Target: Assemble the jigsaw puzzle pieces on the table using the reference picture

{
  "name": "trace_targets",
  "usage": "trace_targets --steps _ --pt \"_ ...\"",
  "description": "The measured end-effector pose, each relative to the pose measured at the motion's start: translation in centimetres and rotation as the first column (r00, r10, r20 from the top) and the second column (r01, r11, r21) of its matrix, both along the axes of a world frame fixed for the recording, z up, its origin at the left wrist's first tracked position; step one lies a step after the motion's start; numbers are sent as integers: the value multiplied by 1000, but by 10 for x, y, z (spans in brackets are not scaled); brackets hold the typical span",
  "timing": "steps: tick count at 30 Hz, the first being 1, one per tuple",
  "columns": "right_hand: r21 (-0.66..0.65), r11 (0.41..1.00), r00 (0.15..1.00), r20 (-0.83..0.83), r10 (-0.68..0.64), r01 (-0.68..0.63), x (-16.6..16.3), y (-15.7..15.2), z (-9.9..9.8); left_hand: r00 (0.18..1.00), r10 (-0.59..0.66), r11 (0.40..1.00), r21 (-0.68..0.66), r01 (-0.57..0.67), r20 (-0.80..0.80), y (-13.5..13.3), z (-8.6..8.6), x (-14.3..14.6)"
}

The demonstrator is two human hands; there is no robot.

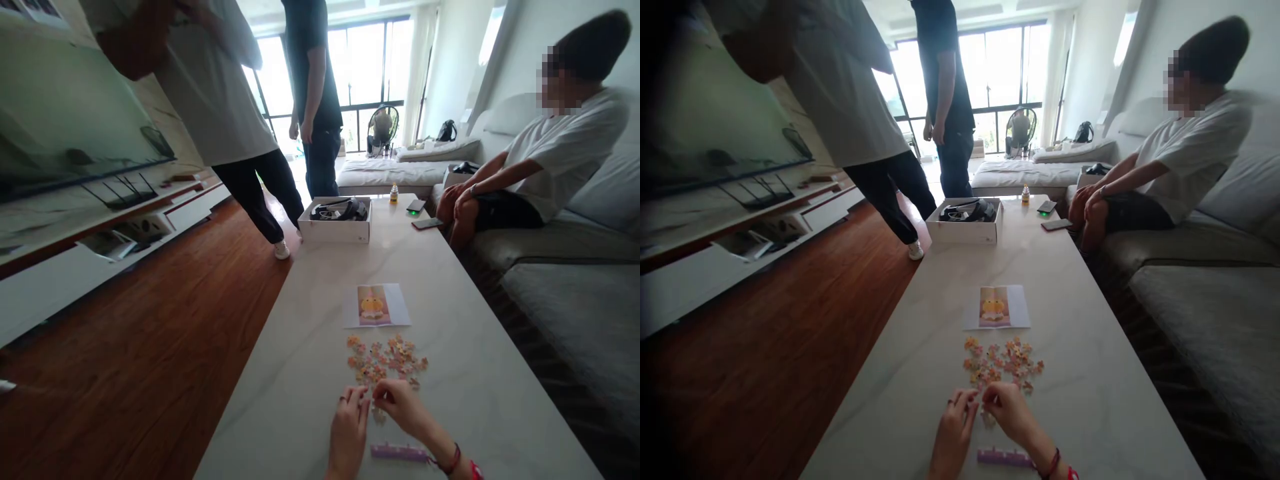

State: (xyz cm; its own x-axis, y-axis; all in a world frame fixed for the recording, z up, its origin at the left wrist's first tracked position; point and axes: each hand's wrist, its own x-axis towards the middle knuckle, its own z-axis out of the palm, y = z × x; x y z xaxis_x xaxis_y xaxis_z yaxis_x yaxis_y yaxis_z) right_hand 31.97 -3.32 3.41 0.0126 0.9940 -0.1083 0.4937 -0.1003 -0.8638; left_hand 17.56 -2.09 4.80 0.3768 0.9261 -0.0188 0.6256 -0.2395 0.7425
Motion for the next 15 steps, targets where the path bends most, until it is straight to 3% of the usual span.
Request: trace_targets --steps 7,15 --pt "226 960 984 19 -175 167 26 33 31 995 -13 980 199 -7 100 42 28 22" --pt "283 944 982 34 -188 171 43 45 55 992 -67 975 219 43 103 68 39 40"
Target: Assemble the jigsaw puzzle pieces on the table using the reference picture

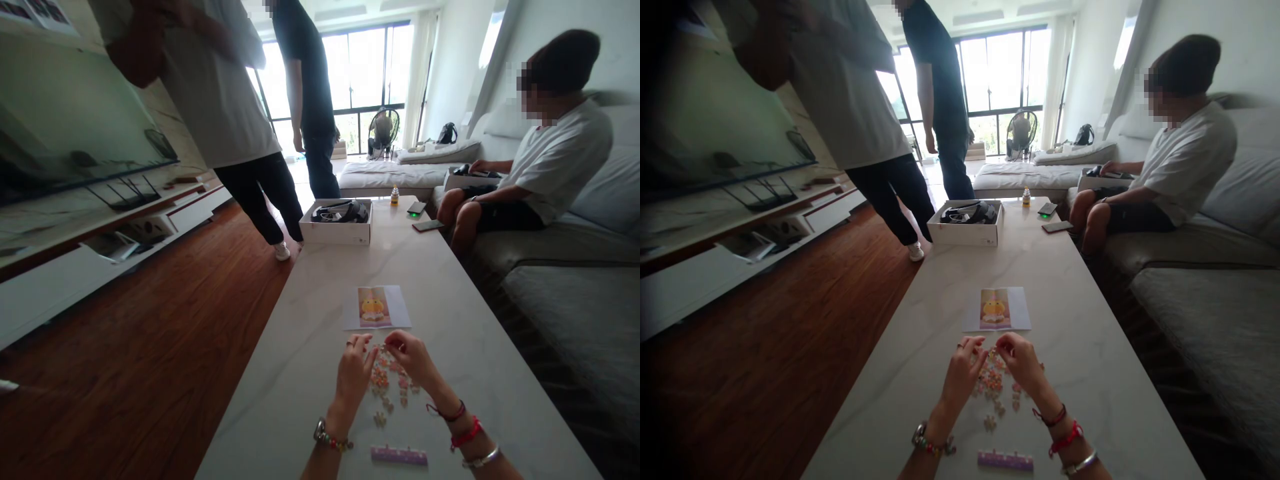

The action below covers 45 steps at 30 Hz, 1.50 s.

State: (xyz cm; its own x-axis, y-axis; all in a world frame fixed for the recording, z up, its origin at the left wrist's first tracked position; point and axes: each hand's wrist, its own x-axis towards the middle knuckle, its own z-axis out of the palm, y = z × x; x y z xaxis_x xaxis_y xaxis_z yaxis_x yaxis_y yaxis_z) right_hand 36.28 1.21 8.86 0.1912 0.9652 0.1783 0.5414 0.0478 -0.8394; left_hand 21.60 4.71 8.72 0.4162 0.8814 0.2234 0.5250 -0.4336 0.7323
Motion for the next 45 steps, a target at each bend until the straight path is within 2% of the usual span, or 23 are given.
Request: trace_targets --steps 10,33,45 --pt "16 1000 999 -44 23 -22 -1 -2 5 998 -50 999 -16 51 37 -3 4 8" --pt "23 999 999 -47 24 -22 -5 -7 4 998 -67 997 -39 67 12 -8 7 8" --pt "7 999 997 -69 37 -36 -4 -7 5 991 -23 995 -93 35 134 -8 6 6"
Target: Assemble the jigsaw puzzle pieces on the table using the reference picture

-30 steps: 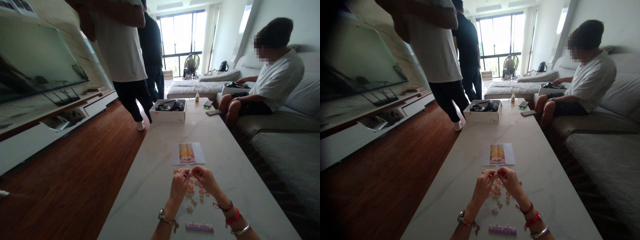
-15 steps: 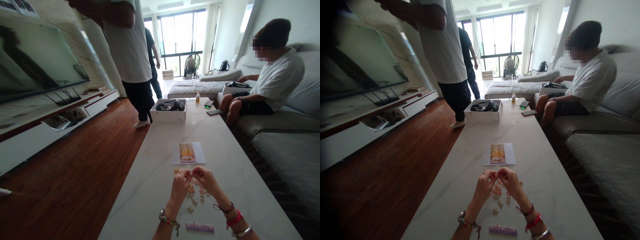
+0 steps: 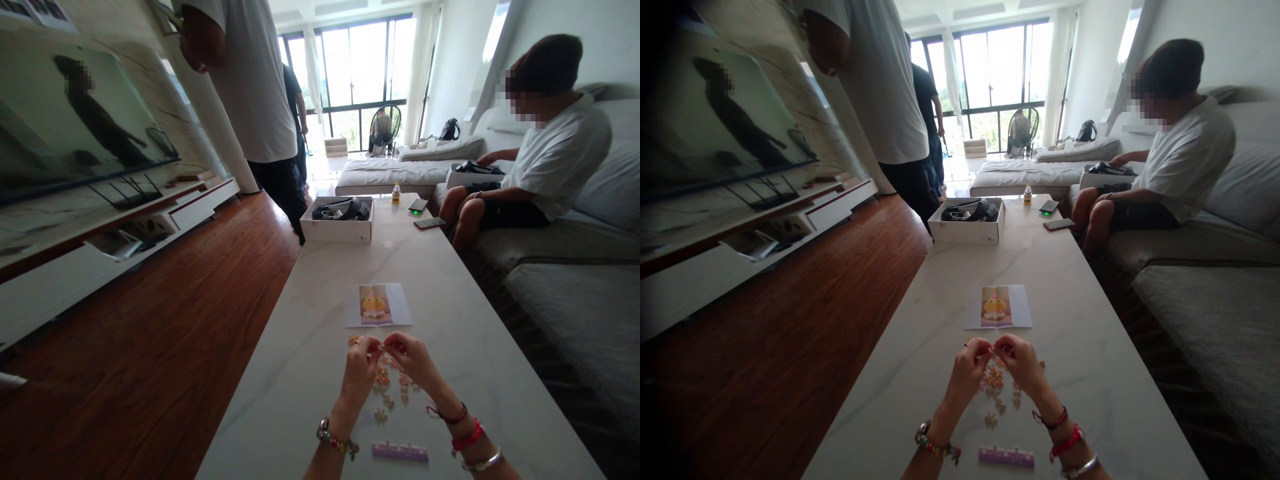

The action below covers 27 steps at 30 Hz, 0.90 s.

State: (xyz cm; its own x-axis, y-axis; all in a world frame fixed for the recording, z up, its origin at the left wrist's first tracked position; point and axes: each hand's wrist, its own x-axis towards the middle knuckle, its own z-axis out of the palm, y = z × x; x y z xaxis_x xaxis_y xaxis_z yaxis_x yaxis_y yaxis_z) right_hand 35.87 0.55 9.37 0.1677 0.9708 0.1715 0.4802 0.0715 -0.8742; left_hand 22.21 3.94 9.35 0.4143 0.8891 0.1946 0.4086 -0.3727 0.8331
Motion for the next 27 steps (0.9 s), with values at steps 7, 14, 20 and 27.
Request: trace_targets --steps 7,14,20,27 --pt "-42 999 999 -25 23 -24 -1 -3 -3 995 -17 991 -134 30 97 -2 4 -8" --pt "-112 986 993 4 122 -121 -6 -20 -10 996 -75 976 -200 83 46 -15 1 -26" --pt "-185 961 978 -19 207 -207 -6 -47 -29 994 -106 962 -256 100 -8 -36 -21 -43" --pt "-211 954 909 314 274 -215 -16 -70 -55 962 -161 970 -217 113 -222 -48 -50 -57"
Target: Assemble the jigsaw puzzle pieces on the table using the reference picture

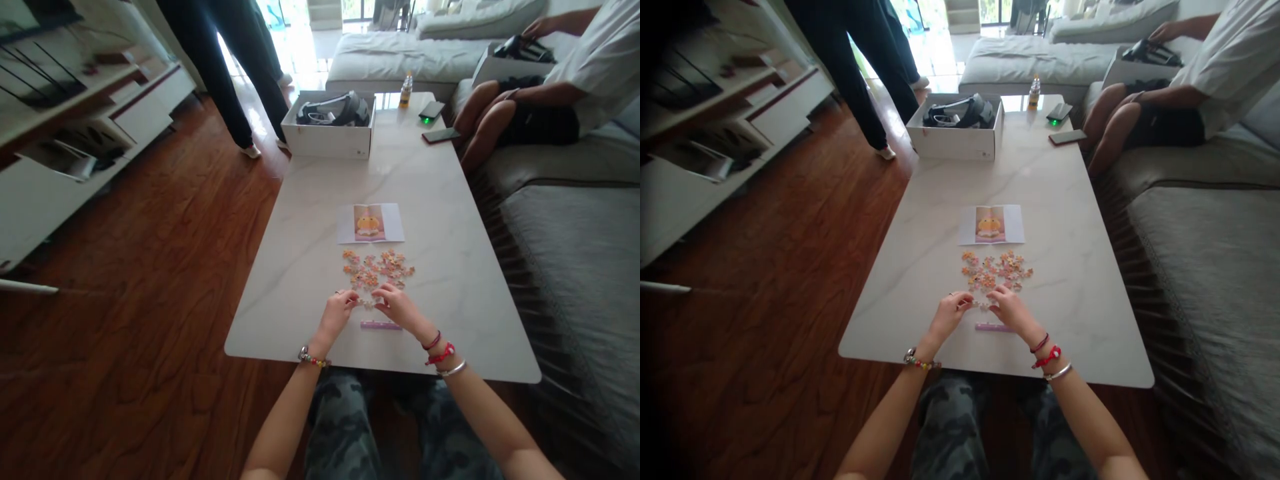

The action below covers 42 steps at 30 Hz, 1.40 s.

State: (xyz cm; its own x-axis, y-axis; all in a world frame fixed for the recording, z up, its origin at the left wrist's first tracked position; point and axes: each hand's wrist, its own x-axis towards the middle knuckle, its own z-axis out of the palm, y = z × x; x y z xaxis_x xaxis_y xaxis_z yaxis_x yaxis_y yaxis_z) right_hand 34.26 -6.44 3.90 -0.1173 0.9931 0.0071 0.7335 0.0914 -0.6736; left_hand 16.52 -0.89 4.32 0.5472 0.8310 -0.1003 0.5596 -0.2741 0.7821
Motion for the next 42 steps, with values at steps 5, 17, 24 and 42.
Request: trace_targets --steps 5,17,24,42 --pt "-31 998 991 125 57 -54 -11 -2 -3 1000 17 1000 8 -17 11 -2 -7 -1" --pt "-89 996 971 236 47 -27 -7 1 -6 990 -47 992 111 62 -135 -9 -13 8" --pt "-84 996 970 236 62 -43 7 3 -8 944 20 985 170 38 -329 -8 -11 14" --pt "20 1000 988 153 9 -12 9 12 -11 881 193 958 277 -75 -432 9 -2 19"
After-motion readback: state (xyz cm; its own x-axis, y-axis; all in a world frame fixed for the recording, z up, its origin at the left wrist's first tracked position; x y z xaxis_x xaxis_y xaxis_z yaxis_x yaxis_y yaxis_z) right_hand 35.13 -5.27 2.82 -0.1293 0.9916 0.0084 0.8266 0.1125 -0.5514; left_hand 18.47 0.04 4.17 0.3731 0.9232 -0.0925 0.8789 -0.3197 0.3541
